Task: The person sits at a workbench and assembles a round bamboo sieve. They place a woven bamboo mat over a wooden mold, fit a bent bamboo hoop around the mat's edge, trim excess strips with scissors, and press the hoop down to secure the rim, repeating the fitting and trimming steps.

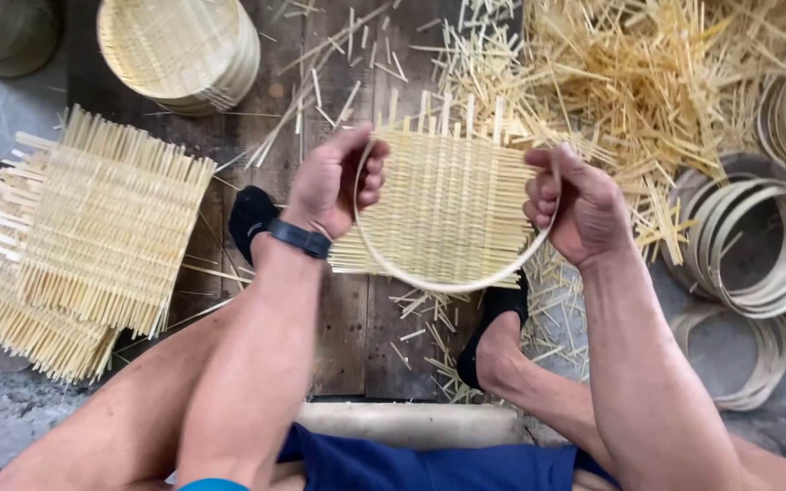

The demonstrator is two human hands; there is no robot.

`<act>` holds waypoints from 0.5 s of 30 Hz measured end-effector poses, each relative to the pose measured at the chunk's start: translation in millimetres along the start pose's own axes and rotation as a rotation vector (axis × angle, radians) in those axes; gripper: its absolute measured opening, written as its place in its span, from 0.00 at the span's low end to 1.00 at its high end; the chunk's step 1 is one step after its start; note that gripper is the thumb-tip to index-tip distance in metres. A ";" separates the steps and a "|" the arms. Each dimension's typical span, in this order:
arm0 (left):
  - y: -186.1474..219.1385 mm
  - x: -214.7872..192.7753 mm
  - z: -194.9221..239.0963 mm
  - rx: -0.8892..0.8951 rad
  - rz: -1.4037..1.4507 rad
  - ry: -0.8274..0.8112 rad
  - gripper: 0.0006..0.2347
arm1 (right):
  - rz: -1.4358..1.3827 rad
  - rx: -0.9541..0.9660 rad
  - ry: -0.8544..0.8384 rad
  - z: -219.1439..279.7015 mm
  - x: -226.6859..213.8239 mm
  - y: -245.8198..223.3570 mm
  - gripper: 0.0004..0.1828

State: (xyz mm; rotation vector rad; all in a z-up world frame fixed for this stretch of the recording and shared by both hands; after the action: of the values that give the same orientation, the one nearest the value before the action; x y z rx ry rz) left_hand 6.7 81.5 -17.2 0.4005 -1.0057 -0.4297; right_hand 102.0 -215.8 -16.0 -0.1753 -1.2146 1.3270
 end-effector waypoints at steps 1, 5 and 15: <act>4.8 7.3 3.5 -0.075 -0.199 0.062 0.12 | 0.113 0.041 -0.008 0.9 1.8 -0.7 0.20; -4.2 -1.5 -7.4 -0.115 -0.377 0.121 0.14 | 0.183 0.154 0.031 -6.8 -0.5 8.9 0.24; -31.5 -21.9 -16.8 -0.090 -0.140 0.331 0.14 | 0.322 0.219 0.402 -9.0 5.0 27.2 0.20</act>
State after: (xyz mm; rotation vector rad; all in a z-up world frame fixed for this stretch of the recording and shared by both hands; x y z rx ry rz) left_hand 6.1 68.2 -56.9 0.4463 -0.6366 -0.5139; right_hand 90.3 -198.4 -36.2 -0.4711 -0.7142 1.6001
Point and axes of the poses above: each hand's wrist, its own z-axis away from the middle knuckle, its own x-axis out of the palm, y = z × x, the point moved 1 cm from there along -z, towards the middle knuckle, and after that the axes turned 2 degrees about x, right-handed, at the moved point
